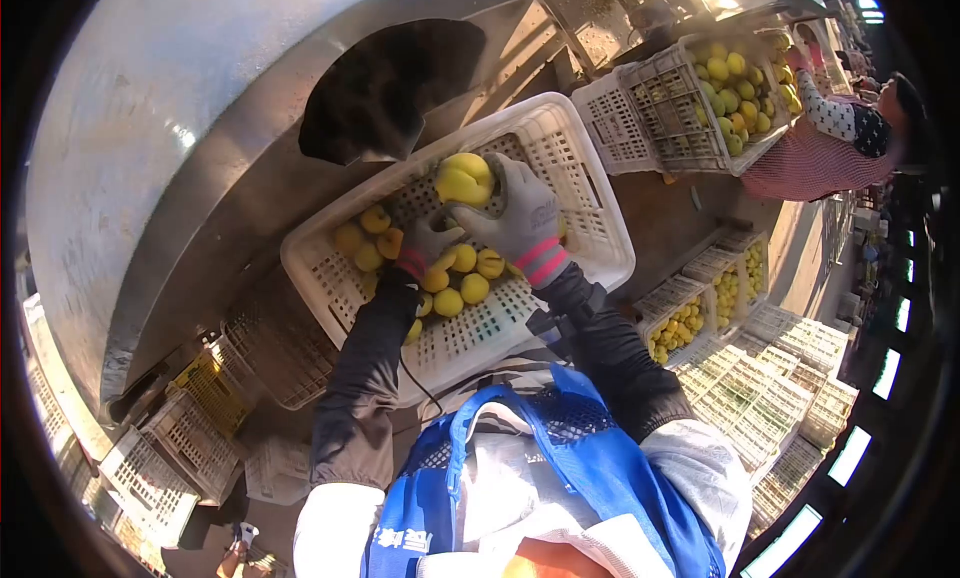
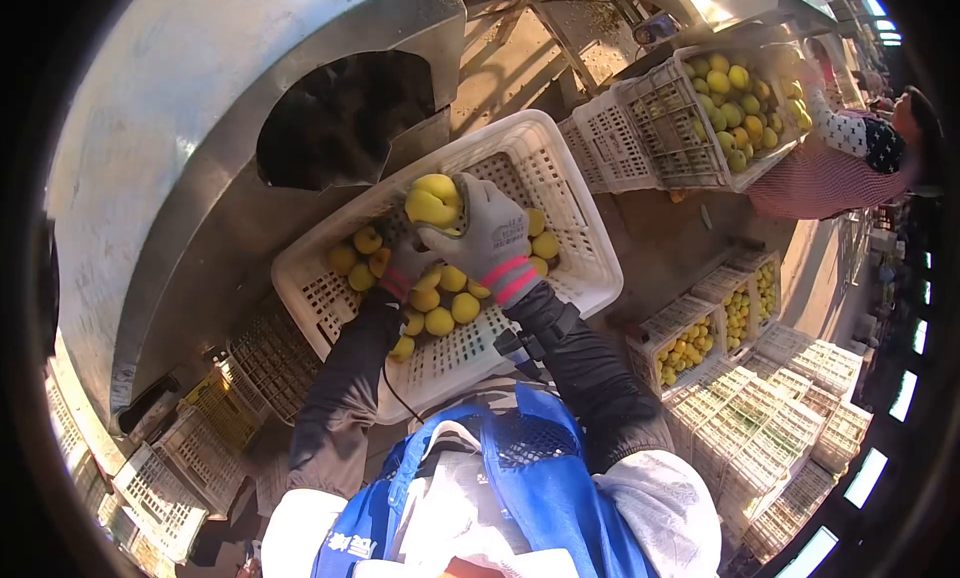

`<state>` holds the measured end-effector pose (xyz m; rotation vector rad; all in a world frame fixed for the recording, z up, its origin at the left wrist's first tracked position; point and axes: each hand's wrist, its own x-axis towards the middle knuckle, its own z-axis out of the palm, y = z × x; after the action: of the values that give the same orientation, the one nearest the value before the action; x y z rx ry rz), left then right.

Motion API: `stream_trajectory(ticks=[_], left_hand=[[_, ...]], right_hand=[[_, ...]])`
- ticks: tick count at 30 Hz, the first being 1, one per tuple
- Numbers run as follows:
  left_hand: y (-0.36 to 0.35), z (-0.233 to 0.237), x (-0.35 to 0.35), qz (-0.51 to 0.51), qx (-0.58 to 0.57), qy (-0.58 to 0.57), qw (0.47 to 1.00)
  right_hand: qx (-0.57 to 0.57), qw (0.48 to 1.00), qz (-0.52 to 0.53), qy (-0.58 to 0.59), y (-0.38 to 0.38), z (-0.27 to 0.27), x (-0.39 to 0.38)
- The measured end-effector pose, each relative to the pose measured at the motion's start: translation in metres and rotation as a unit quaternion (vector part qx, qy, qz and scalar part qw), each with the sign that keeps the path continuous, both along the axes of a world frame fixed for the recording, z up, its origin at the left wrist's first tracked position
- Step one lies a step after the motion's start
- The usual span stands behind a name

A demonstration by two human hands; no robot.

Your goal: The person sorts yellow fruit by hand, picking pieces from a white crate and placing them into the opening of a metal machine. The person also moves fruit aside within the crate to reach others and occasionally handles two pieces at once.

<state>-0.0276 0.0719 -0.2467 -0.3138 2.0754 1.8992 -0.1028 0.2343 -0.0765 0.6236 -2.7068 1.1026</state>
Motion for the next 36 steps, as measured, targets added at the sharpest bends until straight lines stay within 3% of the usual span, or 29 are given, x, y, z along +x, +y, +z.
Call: stream_trajectory(ticks=[1,3,4,6,7,8,10,11,12,13,14,15,16,18,19,20,21,22,23,24,25,26,28,29,31,33,34,36], left_hand=[[-0.006,0.01,0.009,-0.002,-0.006,0.008,1.0],[-0.021,0.056,0.026,0.137,0.168,-0.066,0.974],[-0.031,0.071,0.034,0.137,0.161,-0.057,0.976],[-0.058,0.094,0.054,0.04,-0.033,0.079,0.996],[-0.074,0.099,0.061,-0.059,-0.239,0.222,0.943],[-0.077,0.099,0.065,-0.053,-0.246,0.223,0.942],[-0.084,0.098,0.079,0.094,0.027,0.11,0.989],[-0.077,0.162,0.069,0.182,0.234,-0.074,0.952],[-0.081,0.165,0.072,0.189,0.23,-0.074,0.952],[-0.084,0.166,0.076,0.125,0.126,0.067,0.982],[-0.089,0.164,0.078,0.053,0.015,0.204,0.977],[-0.098,0.141,0.08,0.014,-0.21,0.406,0.889],[-0.099,0.149,0.078,0.019,-0.215,0.408,0.887],[-0.096,0.167,0.069,0.041,0.077,0.275,0.957],[-0.092,0.178,0.064,0.049,0.224,0.197,0.953],[-0.088,0.186,0.061,0.054,0.366,0.11,0.923],[-0.087,0.19,0.057,0.056,0.497,0.021,0.866],[-0.087,0.17,0.051,0.054,0.497,0.024,0.866],[-0.086,0.134,0.048,0.071,0.345,0.087,0.932],[-0.082,0.13,0.041,0.085,0.182,0.15,0.968],[-0.084,0.128,0.039,0.083,0.181,0.153,0.968],[-0.078,0.156,0.039,0.029,0.119,0.212,0.97],[-0.07,0.2,0.034,-0.078,-0.009,0.326,0.942],[-0.07,0.196,0.028,-0.07,-0.179,0.358,0.914],[-0.07,0.187,0.032,-0.058,-0.212,0.372,0.902],[-0.067,0.194,0.033,-0.044,-0.249,0.385,0.887],[-0.066,0.195,0.035,-0.01,-0.23,0.347,0.909],[-0.069,0.192,0.039,0.027,-0.211,0.301,0.929]], right_hand=[[-0.013,1.0,-0.012,0.015,-0.009,0.014,0.002],[-0.044,0.998,-0.029,0.042,-0.029,0.031,0.004],[-0.052,0.997,-0.028,0.049,-0.038,0.038,0.003],[-0.02,0.998,-0.044,0.031,-0.054,0.05,0.001],[-0.006,0.998,-0.049,0.039,-0.063,0.05,-0.004],[-0.012,0.998,-0.043,0.041,-0.073,0.055,-0.012],[0.076,0.995,-0.067,0.022,-0.095,0.059,-0.029],[0.081,0.994,-0.062,0.026,-0.111,0.055,-0.047],[0.087,0.994,-0.057,0.031,-0.123,0.052,-0.06],[0.084,0.995,-0.05,0.031,-0.126,0.056,-0.062],[0.044,0.998,-0.047,0.017,-0.127,0.063,-0.064],[0.005,0.999,-0.046,0.003,-0.126,0.069,-0.063],[0.002,0.999,-0.041,0.007,-0.119,0.075,-0.054],[-0.147,0.987,0.018,-0.066,-0.088,0.084,-0.02],[-0.191,0.971,0.091,-0.11,-0.075,0.088,-0.003],[-0.233,0.946,0.161,-0.156,-0.065,0.091,0.016],[-0.202,0.952,0.172,-0.151,-0.06,0.09,0.03],[-0.171,0.957,0.182,-0.146,-0.056,0.09,0.04],[-0.204,0.95,0.181,-0.151,-0.056,0.092,0.049],[-0.204,0.951,0.18,-0.146,-0.054,0.096,0.051],[-0.157,0.968,0.147,-0.126,-0.054,0.099,0.051],[-0.11,0.982,0.113,-0.107,-0.054,0.101,0.052],[-0.147,0.979,0.073,-0.121,-0.056,0.09,0.049],[-0.171,0.967,0.07,-0.175,-0.055,0.085,0.044],[-0.191,0.952,0.069,-0.229,-0.053,0.076,0.036],[-0.182,0.978,0.051,-0.091,-0.058,0.067,0.024],[-0.184,0.977,0.056,-0.091,-0.062,0.059,0.013],[-0.106,0.991,0.043,0.066,-0.075,0.041,-0.015]])
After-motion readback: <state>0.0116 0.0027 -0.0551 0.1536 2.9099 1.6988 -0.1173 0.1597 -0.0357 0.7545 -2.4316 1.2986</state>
